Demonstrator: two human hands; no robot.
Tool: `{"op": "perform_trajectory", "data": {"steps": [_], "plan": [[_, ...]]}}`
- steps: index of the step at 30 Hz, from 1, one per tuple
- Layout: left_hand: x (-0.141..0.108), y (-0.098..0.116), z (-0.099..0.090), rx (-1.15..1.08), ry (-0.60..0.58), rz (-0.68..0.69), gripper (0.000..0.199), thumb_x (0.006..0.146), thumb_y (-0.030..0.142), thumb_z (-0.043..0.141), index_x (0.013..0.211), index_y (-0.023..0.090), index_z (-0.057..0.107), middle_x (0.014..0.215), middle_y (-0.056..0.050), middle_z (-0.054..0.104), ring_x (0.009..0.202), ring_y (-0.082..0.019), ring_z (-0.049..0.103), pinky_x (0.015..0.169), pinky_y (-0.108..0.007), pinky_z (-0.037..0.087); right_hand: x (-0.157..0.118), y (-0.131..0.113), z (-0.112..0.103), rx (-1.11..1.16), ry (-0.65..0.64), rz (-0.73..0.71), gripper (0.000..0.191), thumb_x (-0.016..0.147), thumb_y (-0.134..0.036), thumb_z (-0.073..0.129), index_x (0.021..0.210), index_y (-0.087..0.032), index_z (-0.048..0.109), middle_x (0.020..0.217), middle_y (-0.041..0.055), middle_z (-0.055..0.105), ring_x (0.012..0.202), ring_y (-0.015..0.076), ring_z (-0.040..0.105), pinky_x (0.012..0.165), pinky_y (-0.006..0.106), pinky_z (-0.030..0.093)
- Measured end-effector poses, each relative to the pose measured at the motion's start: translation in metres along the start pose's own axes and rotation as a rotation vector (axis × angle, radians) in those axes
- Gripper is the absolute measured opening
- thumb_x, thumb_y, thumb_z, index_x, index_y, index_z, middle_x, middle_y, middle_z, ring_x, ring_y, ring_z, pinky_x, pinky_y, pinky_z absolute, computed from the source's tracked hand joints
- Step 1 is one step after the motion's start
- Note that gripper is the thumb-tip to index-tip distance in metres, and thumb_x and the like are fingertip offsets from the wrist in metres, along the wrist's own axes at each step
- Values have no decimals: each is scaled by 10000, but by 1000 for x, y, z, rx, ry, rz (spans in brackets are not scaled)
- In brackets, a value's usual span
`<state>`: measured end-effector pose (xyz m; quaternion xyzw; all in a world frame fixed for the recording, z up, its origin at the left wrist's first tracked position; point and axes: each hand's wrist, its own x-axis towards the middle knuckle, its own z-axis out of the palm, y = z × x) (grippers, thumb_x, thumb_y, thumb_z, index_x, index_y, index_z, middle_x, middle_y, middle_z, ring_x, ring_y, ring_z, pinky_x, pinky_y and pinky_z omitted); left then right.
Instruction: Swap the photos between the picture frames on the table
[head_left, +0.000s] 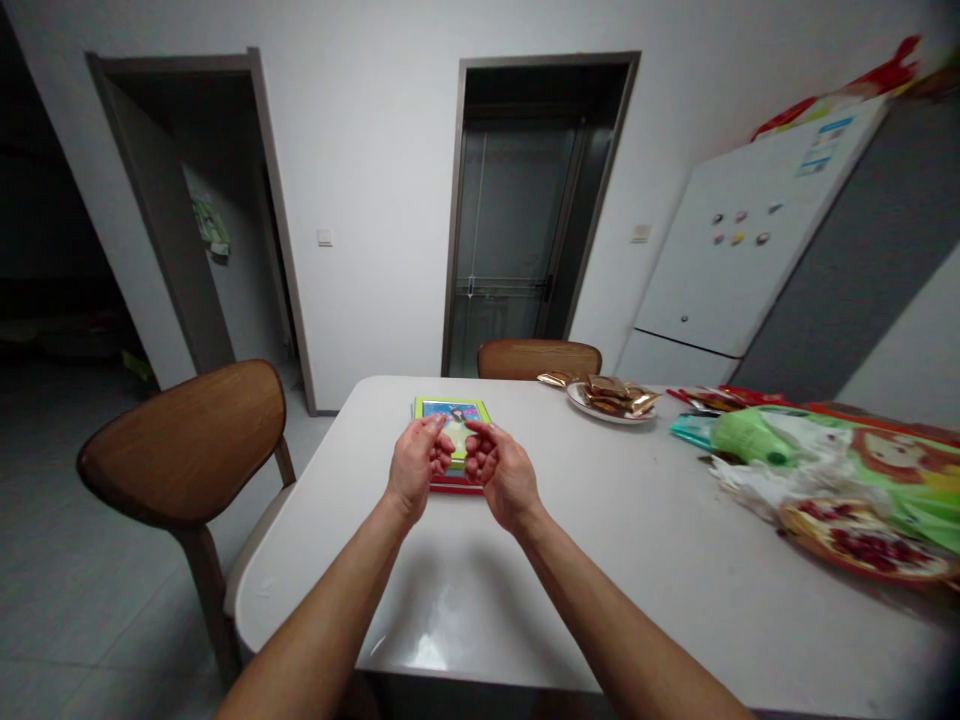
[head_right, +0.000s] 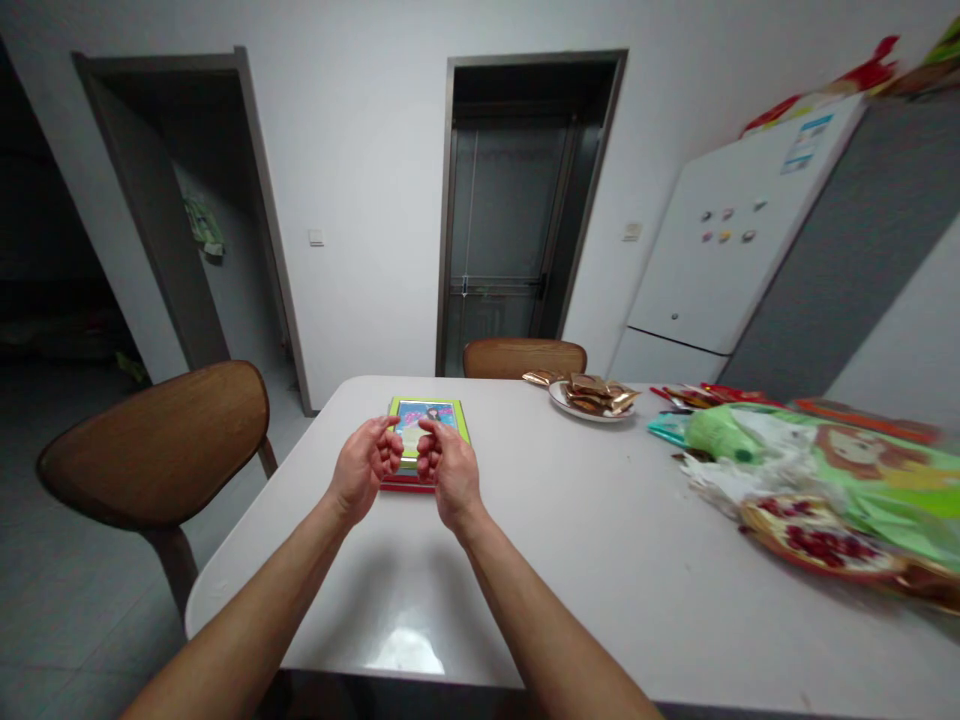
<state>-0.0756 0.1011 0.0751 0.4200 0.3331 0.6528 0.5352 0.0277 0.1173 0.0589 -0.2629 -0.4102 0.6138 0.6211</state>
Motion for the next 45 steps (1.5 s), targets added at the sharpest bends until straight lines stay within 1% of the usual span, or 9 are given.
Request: {"op": "perform_trajectory", "data": {"steps": [4, 11, 16, 19, 22, 29, 34, 39, 45], "plan": [[3, 4, -4, 27, -24, -150, 611, 644, 724, 332, 456, 152, 437, 315, 41, 402, 271, -38, 323, 309, -157, 154, 0, 0, 2, -21, -36, 149, 554, 685, -626, 393, 400, -151, 418, 335, -51, 364, 268, 31, 250, 314, 182, 188], [-2, -1, 0, 44, -49, -274, 702, 648, 767, 222, 387, 146, 418, 298, 26, 407, 241, -28, 302, 309, -154, 140, -6, 0, 13, -162, -143, 264, 624, 680, -718, 244, 369, -180, 306, 284, -66, 231, 264, 40, 189, 315, 179, 115], [0, -18, -12, 55, 29, -335, 658, 673, 729, 288, 431, 138, 446, 309, 34, 418, 248, -25, 304, 317, -149, 143, 14, 19, -3, -956, -56, -85, 536, 811, -527, 166, 523, -176, 452, 426, -21, 431, 387, 86, 398, 409, 213, 319], [0, -38, -27, 54, 104, -398, 568, 705, 653, 388, 523, 126, 496, 361, 27, 470, 280, -37, 366, 332, -144, 201, 32, 30, -24, -1387, -14, -319, 255, 769, -353, 417, 816, -156, 572, 816, 56, 597, 720, 140, 526, 648, 257, 386], [-4, -60, -41, 33, 170, -442, 426, 738, 526, 486, 638, 114, 529, 460, 3, 532, 353, -64, 467, 365, -151, 286, 42, 37, -40, -1513, -56, -336, 313, 633, -197, 582, 945, -182, 572, 995, 81, 563, 910, 206, 473, 769, 332, 332], [-10, -86, -37, -78, 242, -294, 194, 728, 301, 571, 817, 129, 554, 710, -45, 628, 608, -129, 600, 558, -222, 456, 5, 41, -40, -1681, -318, -419, 184, 657, -200, 581, 840, -201, 597, 875, 50, 561, 858, 187, 465, 757, 307, 329], [-37, -79, -14, -75, 228, -95, 262, 682, 286, 604, 901, 146, 573, 896, -47, 643, 856, -188, 589, 740, -261, 453, -29, 22, -46, -1334, -193, -407, 335, 680, -326, 557, 982, -183, 570, 1068, 98, 527, 1006, 224, 453, 864, 366, 347], [-88, -62, -6, 383, 121, 78, 190, 739, 261, 552, 879, 142, 598, 845, -61, 656, 874, -206, 588, 769, -276, 460, -49, -13, -52, -621, 116, -39, 568, 729, -510, 446, 1227, -246, 372, 1239, 76, 438, 1103, 227, 424, 869, 403, 377], [-130, -56, -22, 1067, -330, 765, 484, 747, 193, 454, 1225, 149, 383, 1119, -149, 564, 1024, -228, 534, 831, -319, 466, -87, -29, -55, -101, 159, 116, 559, 726, -523, 444, 1216, -262, 382, 1123, 62, 547, 1038, 229, 495, 791, 383, 447]]}}
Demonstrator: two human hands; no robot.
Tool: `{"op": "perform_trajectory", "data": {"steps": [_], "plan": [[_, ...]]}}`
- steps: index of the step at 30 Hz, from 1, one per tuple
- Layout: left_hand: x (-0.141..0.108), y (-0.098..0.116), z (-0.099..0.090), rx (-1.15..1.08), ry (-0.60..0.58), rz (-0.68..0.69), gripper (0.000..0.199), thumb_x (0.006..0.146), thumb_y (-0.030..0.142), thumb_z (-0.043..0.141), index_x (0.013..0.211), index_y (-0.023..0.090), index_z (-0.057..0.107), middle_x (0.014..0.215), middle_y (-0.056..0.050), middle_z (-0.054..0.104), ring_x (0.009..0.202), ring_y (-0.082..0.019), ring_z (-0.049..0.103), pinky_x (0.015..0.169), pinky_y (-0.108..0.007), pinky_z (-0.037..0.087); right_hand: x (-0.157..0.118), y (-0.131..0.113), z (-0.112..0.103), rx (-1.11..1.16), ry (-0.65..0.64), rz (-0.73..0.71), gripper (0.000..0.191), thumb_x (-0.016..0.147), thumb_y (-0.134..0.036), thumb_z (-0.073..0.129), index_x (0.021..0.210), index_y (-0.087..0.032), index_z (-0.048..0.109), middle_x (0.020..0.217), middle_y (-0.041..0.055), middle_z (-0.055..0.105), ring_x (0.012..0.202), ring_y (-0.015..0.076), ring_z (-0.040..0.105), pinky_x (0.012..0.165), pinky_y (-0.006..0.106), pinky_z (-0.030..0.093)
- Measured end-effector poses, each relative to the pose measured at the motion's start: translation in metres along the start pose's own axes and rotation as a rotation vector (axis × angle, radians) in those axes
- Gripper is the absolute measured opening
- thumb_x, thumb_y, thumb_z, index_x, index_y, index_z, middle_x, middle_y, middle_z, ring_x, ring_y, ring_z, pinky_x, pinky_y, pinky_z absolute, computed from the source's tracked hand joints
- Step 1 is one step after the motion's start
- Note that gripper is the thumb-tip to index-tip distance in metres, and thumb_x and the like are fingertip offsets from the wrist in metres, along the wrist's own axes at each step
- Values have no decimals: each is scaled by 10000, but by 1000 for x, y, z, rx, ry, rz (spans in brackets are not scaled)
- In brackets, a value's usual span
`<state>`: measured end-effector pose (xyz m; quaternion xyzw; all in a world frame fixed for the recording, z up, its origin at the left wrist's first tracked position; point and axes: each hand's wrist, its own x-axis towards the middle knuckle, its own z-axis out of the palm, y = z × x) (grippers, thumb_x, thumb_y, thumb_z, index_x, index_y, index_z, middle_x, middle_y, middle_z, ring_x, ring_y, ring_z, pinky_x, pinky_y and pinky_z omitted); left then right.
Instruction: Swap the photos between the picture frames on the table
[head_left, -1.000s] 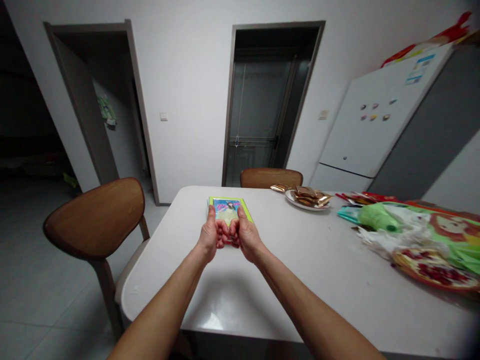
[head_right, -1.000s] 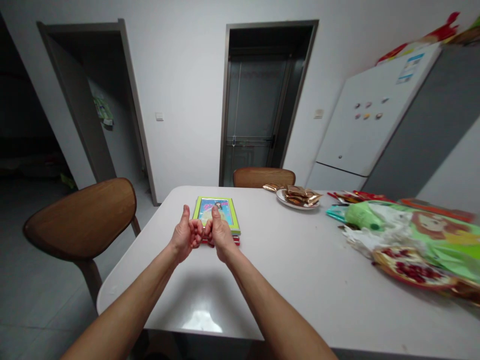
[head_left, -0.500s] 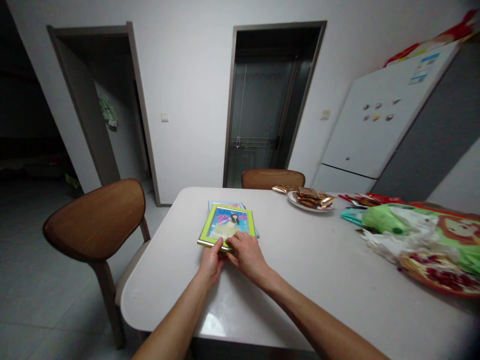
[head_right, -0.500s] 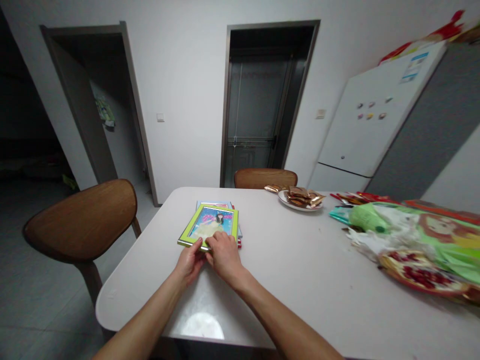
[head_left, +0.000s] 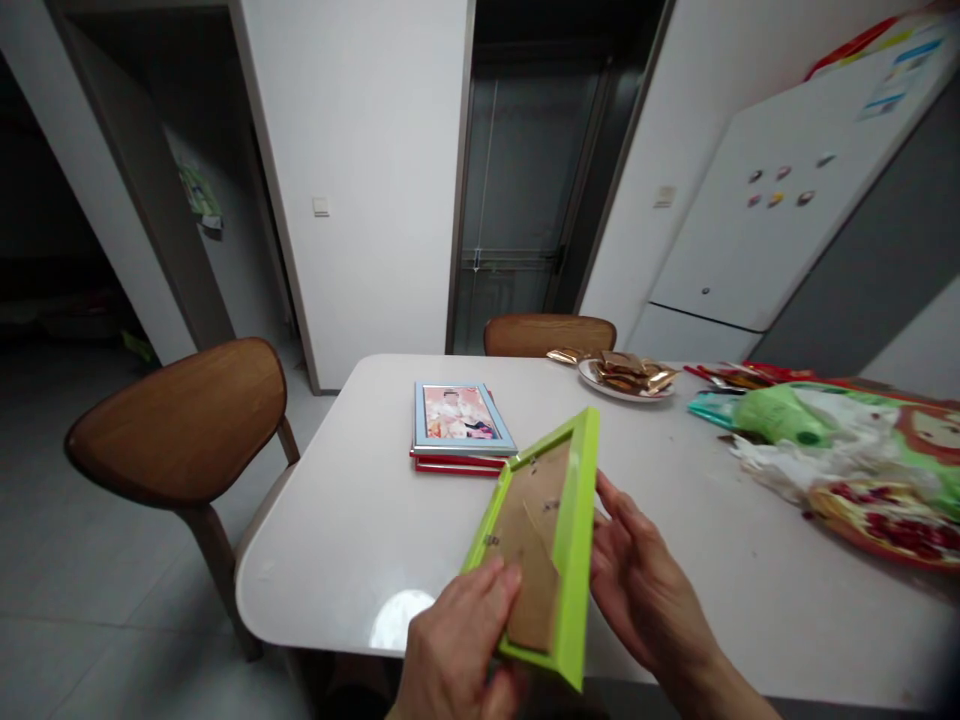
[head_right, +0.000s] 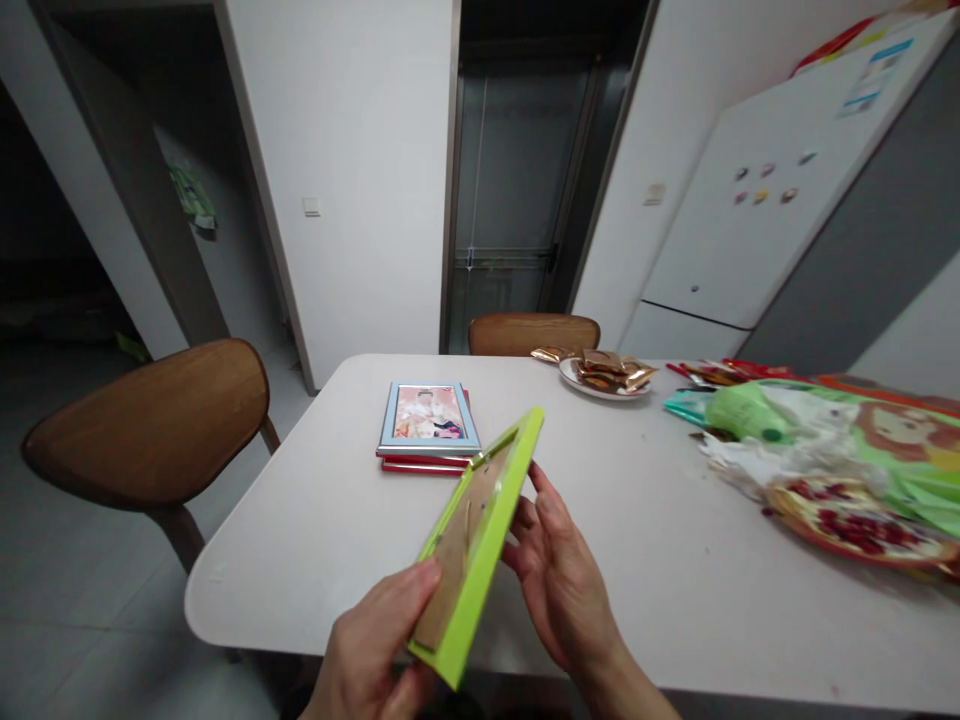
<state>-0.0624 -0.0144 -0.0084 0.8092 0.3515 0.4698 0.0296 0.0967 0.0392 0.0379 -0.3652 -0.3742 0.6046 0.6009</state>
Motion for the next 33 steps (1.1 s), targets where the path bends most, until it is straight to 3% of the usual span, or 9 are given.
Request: {"op": "perform_trajectory", "data": {"steps": [2, 5, 12, 15, 18, 21, 28, 33], "plan": [[-13, 0, 1, 172, -71, 101, 504, 742, 214, 472, 1234, 165, 375, 1104, -170, 568, 1027, -249, 531, 798, -326, 486, -9, 3, -4, 0, -10, 73, 513, 734, -522, 418, 1156, -234, 458, 1067, 75, 585, 1006, 246, 521, 779, 387, 454], [-30, -1, 6, 340, -194, 107, 490, 757, 286, 507, 1228, 217, 388, 1079, -166, 584, 998, -262, 550, 748, -324, 509, -13, 12, -11, -44, -41, 187, 467, 727, -499, 425, 1102, -230, 497, 989, 86, 623, 910, 266, 574, 715, 402, 472], [-43, -6, 12, 433, -271, 62, 470, 739, 361, 511, 1192, 262, 433, 1032, -132, 593, 954, -270, 566, 808, -417, 477, 10, 37, -24, -189, -220, 311, 418, 691, -326, 505, 1070, -153, 476, 971, 98, 624, 799, 229, 605, 690, 362, 470], [-41, -6, 14, 406, -313, -10, 451, 715, 328, 545, 1151, 240, 470, 1059, -139, 566, 978, -279, 541, 834, -445, 451, 24, 45, -29, -491, -206, 160, 453, 663, -247, 484, 1103, -142, 457, 1002, 90, 603, 829, 204, 583, 753, 347, 448], [-42, -5, 18, 387, -334, -79, 442, 689, 217, 555, 1124, 233, 482, 1091, -134, 540, 987, -270, 528, 821, -419, 460, 33, 55, -37, -913, -122, -78, 532, 610, -194, 482, 1139, -143, 452, 1029, 86, 571, 912, 201, 536, 853, 347, 391], [-43, -6, 21, 377, -349, -107, 443, 669, 161, 545, 1103, 227, 484, 1103, -135, 529, 989, -268, 524, 787, -386, 480, 37, 65, -43, -1218, -113, -203, 545, 607, -181, 471, 1149, -129, 466, 1015, 95, 547, 973, 204, 490, 902, 344, 348], [-39, -5, 22, 320, -397, -201, 473, 628, 82, 531, 1077, 221, 473, 1145, -130, 504, 1023, -268, 502, 796, -380, 478, 33, 71, -37, -1388, -151, -243, 396, 672, -166, 434, 1053, -135, 540, 970, 89, 521, 937, 177, 485, 886, 302, 357], [-30, -4, 9, 202, -469, -246, 475, 613, 68, 537, 1064, 205, 481, 1174, -121, 500, 1051, -252, 490, 837, -383, 459, 32, 71, -38, -1525, -123, -320, 363, 674, -172, 458, 1021, -158, 562, 1147, 119, 434, 1045, 217, 416, 891, 351, 339]]}}
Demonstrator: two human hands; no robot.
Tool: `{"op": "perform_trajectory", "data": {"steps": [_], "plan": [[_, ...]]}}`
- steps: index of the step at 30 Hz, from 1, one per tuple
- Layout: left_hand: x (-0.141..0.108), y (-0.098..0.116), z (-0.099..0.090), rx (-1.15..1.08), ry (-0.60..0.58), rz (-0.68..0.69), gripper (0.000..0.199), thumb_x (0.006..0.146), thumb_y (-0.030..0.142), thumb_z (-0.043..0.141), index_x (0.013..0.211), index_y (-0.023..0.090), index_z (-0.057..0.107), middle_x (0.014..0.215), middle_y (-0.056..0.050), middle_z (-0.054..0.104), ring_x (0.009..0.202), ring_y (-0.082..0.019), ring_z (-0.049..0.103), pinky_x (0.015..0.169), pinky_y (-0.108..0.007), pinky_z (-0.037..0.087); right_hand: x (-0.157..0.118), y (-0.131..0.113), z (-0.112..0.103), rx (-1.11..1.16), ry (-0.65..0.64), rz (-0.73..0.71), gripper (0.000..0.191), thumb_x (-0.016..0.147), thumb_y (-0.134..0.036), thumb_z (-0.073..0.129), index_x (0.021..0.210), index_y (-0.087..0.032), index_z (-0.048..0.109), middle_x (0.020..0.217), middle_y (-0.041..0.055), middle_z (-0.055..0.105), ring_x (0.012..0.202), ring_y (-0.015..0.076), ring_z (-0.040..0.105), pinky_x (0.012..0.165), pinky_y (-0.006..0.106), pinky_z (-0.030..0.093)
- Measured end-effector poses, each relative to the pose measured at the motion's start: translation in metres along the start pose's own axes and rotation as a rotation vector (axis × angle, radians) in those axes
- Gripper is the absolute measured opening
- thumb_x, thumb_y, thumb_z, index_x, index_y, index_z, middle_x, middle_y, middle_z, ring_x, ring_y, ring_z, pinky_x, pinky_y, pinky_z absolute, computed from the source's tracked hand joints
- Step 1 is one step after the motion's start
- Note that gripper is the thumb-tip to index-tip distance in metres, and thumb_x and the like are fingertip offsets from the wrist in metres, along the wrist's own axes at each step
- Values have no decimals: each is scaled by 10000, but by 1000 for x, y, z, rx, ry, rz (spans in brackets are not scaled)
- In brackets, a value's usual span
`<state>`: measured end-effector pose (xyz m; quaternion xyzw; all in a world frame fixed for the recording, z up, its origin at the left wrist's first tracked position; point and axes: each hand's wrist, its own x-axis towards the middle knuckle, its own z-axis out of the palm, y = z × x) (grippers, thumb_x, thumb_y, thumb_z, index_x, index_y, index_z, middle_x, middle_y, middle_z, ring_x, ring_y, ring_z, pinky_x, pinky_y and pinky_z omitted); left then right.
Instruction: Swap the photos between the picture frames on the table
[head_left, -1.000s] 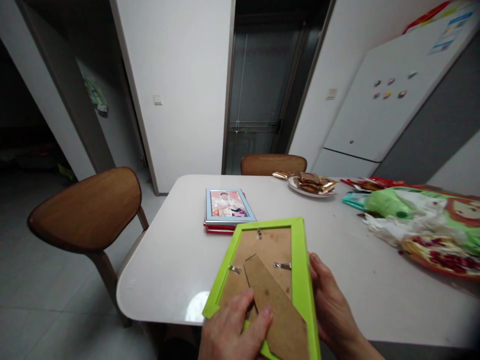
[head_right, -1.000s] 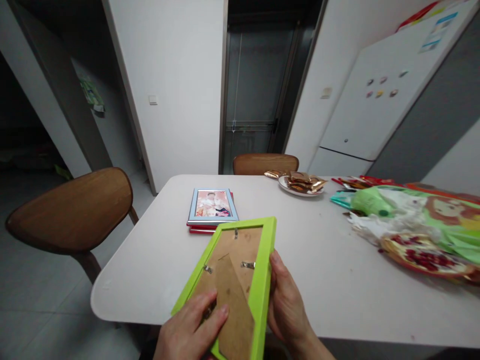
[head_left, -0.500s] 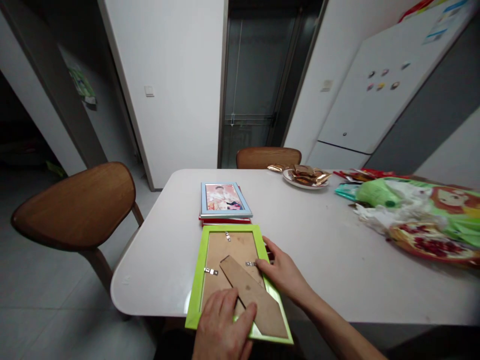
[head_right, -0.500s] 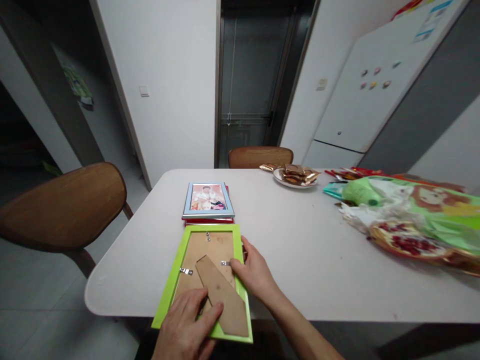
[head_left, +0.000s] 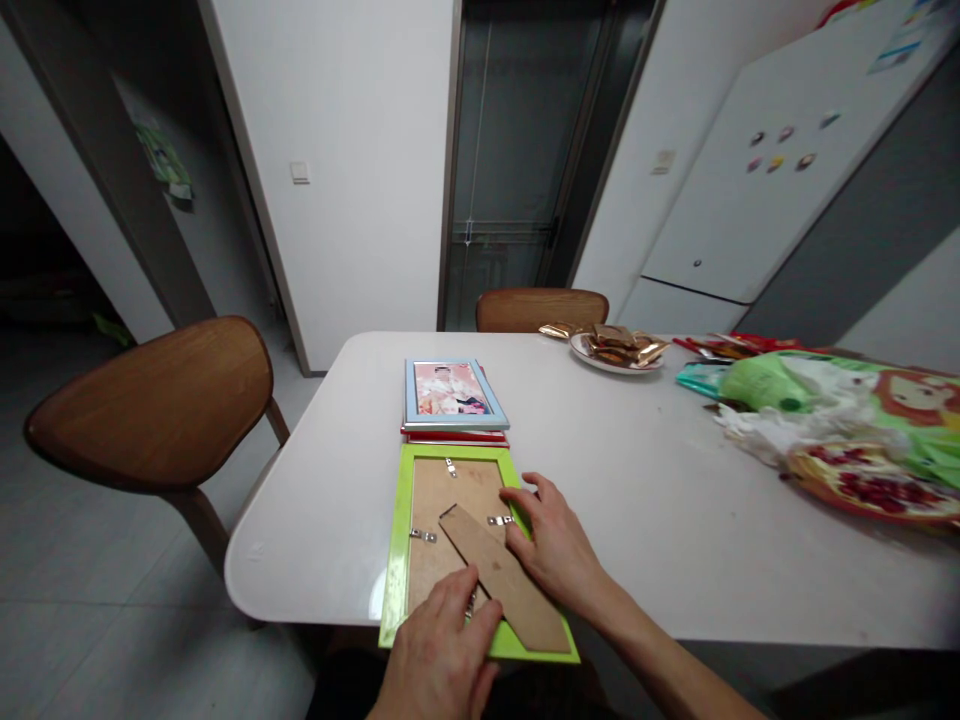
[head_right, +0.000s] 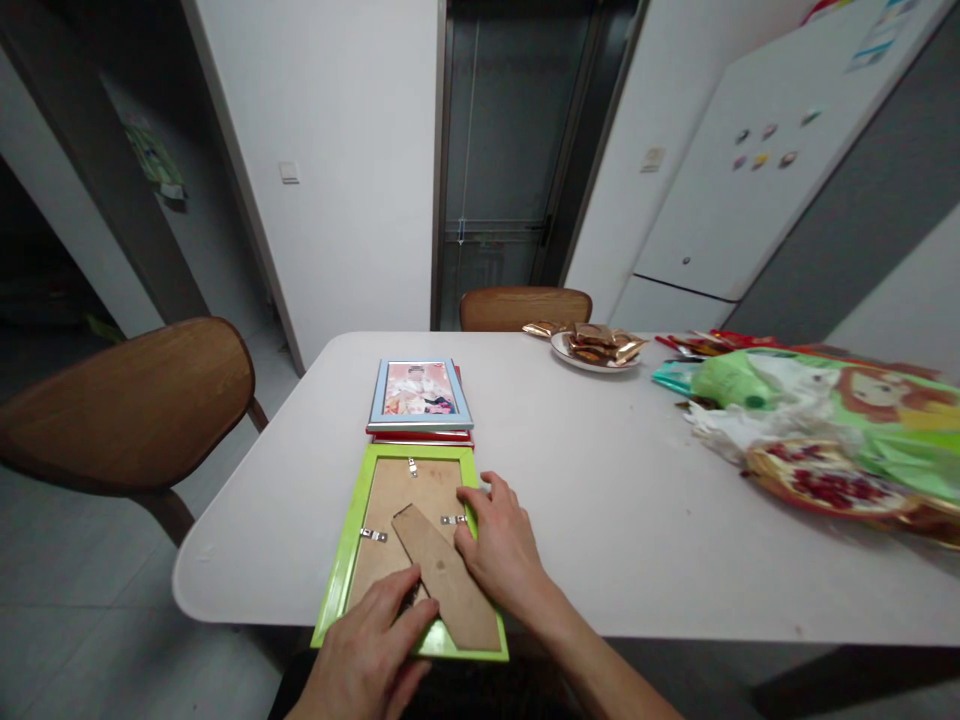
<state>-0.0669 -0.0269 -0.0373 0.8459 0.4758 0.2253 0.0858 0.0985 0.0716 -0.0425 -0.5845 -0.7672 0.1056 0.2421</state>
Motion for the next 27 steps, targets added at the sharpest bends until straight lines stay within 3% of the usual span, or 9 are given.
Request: {"op": "perform_trajectory", "data": {"steps": [6, 13, 16, 22, 27], "plan": [[-4, -18, -22, 14, -102, -184, 538, 571, 263, 691, 1062, 138, 508, 1221, -182, 467, 1137, -325, 407, 942, -541, 306, 2, 4, -1, -80, -38, -61, 369, 690, -182, 467, 1044, -176, 571, 1178, 105, 446, 1055, 220, 404, 882, 345, 336], [0, -20, -24, 0, -180, -222, 346, 550, 285, 722, 826, 152, 562, 1237, -183, 453, 1171, -307, 370, 973, -515, 268, 11, -1, 1, -116, -22, -37, 254, 745, -206, 450, 902, -175, 646, 1037, 105, 533, 967, 205, 465, 835, 297, 360], [0, -21, -24, -27, -163, -216, 329, 558, 283, 711, 822, 165, 552, 1234, -177, 458, 1169, -312, 372, 960, -536, 272, 14, -2, -1, -155, -23, -54, 243, 755, -219, 448, 889, -190, 649, 979, 97, 551, 919, 203, 479, 796, 294, 364], [0, -21, -26, -24, -186, -215, 334, 569, 278, 708, 836, 156, 549, 1243, -184, 445, 1178, -308, 359, 973, -524, 261, 32, -24, 3, -141, 7, -175, 300, 765, -199, 431, 1023, -195, 582, 1071, 86, 520, 959, 200, 441, 806, 289, 333], [-1, -19, -25, -2, -198, -221, 333, 585, 290, 705, 838, 143, 545, 1248, -190, 437, 1187, -303, 347, 985, -511, 251, 56, -43, 21, -166, -73, -173, 225, 783, -208, 413, 840, -176, 629, 863, 77, 555, 816, 177, 457, 739, 276, 324]]}}
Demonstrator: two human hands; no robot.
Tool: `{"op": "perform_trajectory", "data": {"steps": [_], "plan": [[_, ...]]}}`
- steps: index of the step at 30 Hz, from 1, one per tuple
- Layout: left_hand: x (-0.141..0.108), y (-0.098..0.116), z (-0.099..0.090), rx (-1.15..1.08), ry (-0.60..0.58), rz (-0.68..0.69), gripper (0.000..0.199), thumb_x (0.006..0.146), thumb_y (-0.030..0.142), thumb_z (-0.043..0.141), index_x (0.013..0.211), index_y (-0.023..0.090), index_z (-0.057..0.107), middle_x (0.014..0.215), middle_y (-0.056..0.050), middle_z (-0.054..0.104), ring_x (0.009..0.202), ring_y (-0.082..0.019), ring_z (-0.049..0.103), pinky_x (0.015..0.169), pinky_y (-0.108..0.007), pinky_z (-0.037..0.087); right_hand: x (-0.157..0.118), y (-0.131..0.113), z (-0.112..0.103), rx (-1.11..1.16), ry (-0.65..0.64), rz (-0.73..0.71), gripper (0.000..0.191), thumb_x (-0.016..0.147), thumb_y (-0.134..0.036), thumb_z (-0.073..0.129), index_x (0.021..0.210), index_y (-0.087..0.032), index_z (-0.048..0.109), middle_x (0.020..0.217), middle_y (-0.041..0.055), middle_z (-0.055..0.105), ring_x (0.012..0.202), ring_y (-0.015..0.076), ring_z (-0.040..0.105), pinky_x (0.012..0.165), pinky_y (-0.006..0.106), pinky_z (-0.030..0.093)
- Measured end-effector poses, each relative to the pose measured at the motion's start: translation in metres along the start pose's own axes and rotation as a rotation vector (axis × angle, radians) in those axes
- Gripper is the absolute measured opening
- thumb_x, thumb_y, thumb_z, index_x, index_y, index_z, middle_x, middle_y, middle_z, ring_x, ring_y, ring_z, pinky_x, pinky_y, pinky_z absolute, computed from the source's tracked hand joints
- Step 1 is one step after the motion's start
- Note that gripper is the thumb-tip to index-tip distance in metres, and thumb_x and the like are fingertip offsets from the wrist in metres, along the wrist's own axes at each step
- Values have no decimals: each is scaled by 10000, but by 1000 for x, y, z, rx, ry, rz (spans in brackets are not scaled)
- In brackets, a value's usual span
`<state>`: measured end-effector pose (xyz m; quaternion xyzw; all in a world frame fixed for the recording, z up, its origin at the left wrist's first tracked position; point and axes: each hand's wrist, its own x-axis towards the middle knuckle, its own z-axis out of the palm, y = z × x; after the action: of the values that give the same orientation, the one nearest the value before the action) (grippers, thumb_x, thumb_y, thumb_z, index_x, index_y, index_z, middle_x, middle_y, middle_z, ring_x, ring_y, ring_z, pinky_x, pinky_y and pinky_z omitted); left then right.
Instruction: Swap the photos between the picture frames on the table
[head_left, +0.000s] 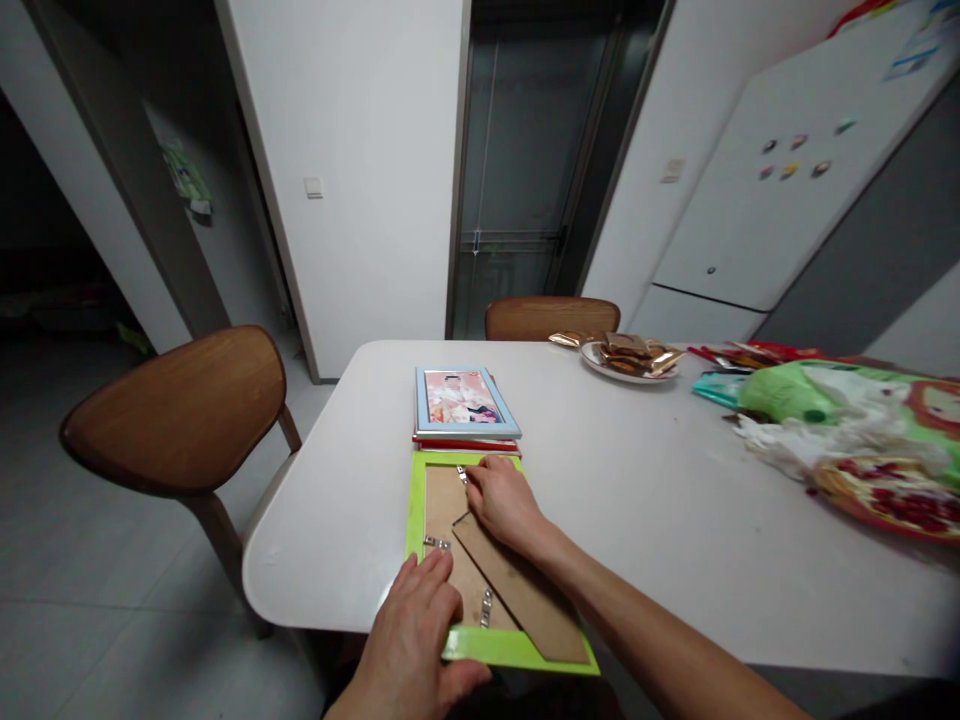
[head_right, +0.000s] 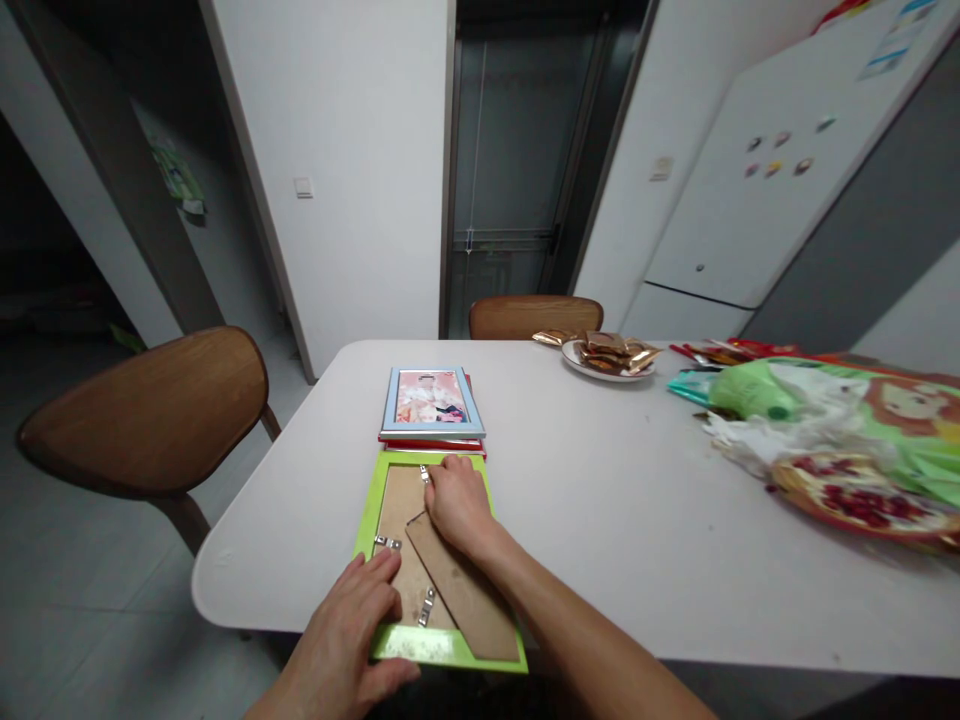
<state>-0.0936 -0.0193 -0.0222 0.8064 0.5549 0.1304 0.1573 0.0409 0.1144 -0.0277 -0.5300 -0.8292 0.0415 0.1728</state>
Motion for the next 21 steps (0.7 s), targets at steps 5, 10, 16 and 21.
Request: {"op": "perform_trajectory", "data": {"steps": [5, 10, 16, 21], "plan": [[-1, -2, 4, 0, 34, 21, 350, 573, 277, 717, 847, 147, 541, 1239, -190, 447, 1179, -310, 356, 976, -525, 261, 3, -1, 8, -40, 42, 24, 230, 789, -244, 431, 923, -225, 617, 886, 64, 540, 824, 189, 430, 701, 288, 301], [0, -3, 5, 4, 43, 37, 326, 608, 293, 695, 846, 135, 537, 1232, -211, 446, 1181, -310, 354, 972, -523, 269, 1, 0, 9, -29, 44, 23, 244, 789, -251, 440, 975, -253, 599, 888, 52, 533, 828, 184, 418, 688, 282, 286], [0, -4, 5, 12, 51, 47, 316, 605, 311, 697, 822, 154, 530, 1231, -193, 455, 1174, -303, 368, 969, -518, 278, 2, 0, 8, -34, 14, 34, 246, 805, -281, 416, 938, -234, 617, 900, 58, 524, 821, 178, 406, 677, 276, 275], [-1, -6, 8, 0, 84, 61, 307, 598, 318, 700, 802, 171, 524, 1227, -179, 464, 1166, -304, 380, 962, -523, 284, 4, -1, 7, -12, -1, 27, 261, 809, -289, 412, 990, -323, 597, 897, 48, 528, 832, 192, 409, 657, 290, 266]]}}
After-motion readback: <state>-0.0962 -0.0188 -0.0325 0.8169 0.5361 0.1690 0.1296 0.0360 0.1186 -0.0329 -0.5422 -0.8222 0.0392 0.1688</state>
